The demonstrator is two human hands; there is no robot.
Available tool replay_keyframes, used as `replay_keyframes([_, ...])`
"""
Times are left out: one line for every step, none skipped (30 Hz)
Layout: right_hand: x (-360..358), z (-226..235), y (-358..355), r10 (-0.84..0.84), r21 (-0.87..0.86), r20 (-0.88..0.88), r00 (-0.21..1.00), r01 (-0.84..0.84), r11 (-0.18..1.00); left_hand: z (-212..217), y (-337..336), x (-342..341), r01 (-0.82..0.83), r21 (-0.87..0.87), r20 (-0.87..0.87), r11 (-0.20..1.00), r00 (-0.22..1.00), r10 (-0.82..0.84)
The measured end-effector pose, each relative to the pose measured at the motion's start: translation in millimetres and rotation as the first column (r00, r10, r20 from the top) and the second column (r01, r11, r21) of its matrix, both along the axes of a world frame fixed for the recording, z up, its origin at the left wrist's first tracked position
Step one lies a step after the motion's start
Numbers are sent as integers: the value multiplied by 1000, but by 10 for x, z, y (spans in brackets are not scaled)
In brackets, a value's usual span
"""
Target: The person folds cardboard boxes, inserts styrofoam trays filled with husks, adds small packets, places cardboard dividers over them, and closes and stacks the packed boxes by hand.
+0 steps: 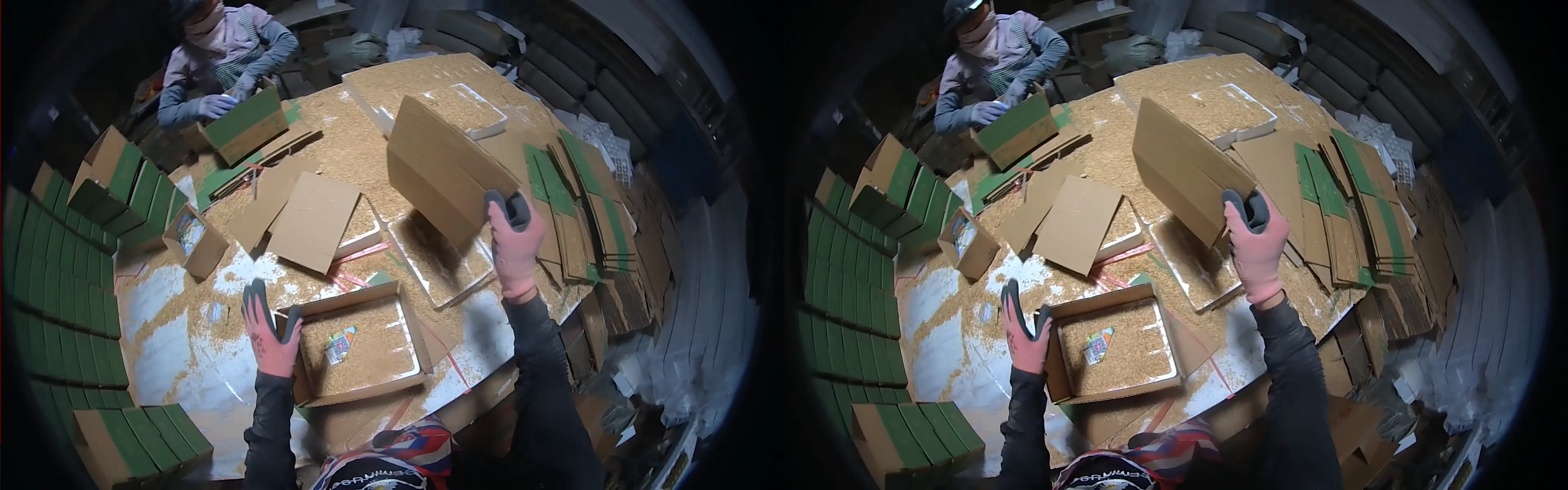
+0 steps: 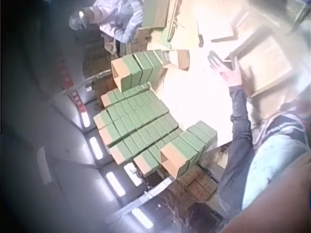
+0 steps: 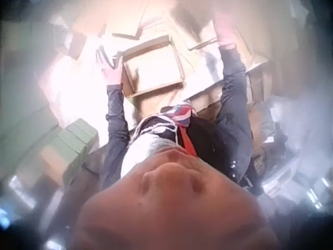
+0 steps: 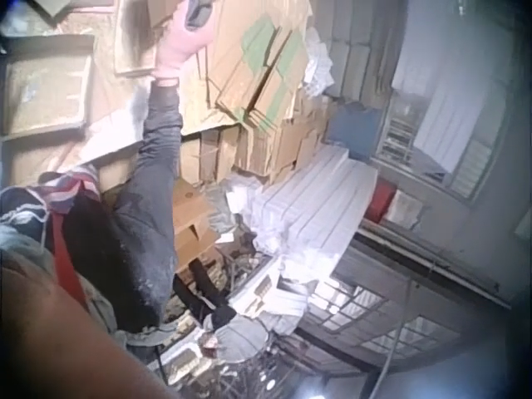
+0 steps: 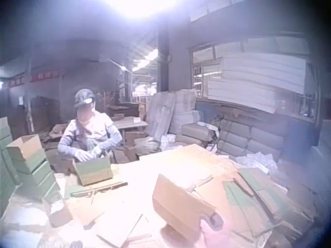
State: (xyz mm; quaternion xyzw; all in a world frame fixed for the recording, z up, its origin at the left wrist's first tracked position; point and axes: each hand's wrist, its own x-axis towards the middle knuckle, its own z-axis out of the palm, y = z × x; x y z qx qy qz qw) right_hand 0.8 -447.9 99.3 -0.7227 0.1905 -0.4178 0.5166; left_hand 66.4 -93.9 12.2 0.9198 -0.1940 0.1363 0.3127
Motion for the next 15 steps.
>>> replay_keyframes([68,103,112,72,91,123,990,-83,992,307,-139,192,112,6,208,994,972,-111])
replay_keyframes([150,175,202,127,170,246,961,-172,970,521,-246,347,132,0,295,991,947,-126])
replay_keyframes([204,174,229,195,202,268,943,-253,946,631,-262,513,104,35,316,994,942,-110])
replay_keyframes([269,153,295,262,235,289,921,-333,913,695,-229,675,74,72,334,995,938,-94])
replay_keyframes([344,186,406,233,408,361,903,-378,831,869,-251,806,189,2,230,982,956,-184])
replay_keyframes([348,195,522,344,364,401,849,-493,790,899,-187,901,306,-132,122,943,949,-290])
replay_keyframes([346,165,491,422,361,442,792,-587,724,930,-137,913,307,-254,-24,917,946,-323])
replay_keyframes([386,55,432,489,356,481,728,-672,649,953,-83,897,291,-372,-163,881,914,-370])
replay_keyframes([441,-153,368,519,413,514,683,-728,548,930,-81,875,307,-464,-82,831,919,-385])
replay_keyframes([502,-75,541,544,464,556,629,-778,424,925,-25,872,301,-466,-80,832,922,-378])
replay_keyframes([523,-37,755,691,322,531,490,-871,371,911,19,870,244,-459,-105,854,940,-325])
replay_keyframes([549,-57,837,719,312,406,564,-825,471,947,81,870,184,-445,-126,876,956,-265])
replay_keyframes([503,-69,896,578,33,81,812,-582,812,1003,127,865,175,-278,-7,944,983,-185])
replay_keyframes([449,-75,960,235,-353,-137,962,-269,896,1025,182,904,169,-274,-7,947,984,-178])
replay_keyframes([441,-111,1009,-84,-612,-94,992,9,791,1088,267,946,177,-180,61,967,984,-169])
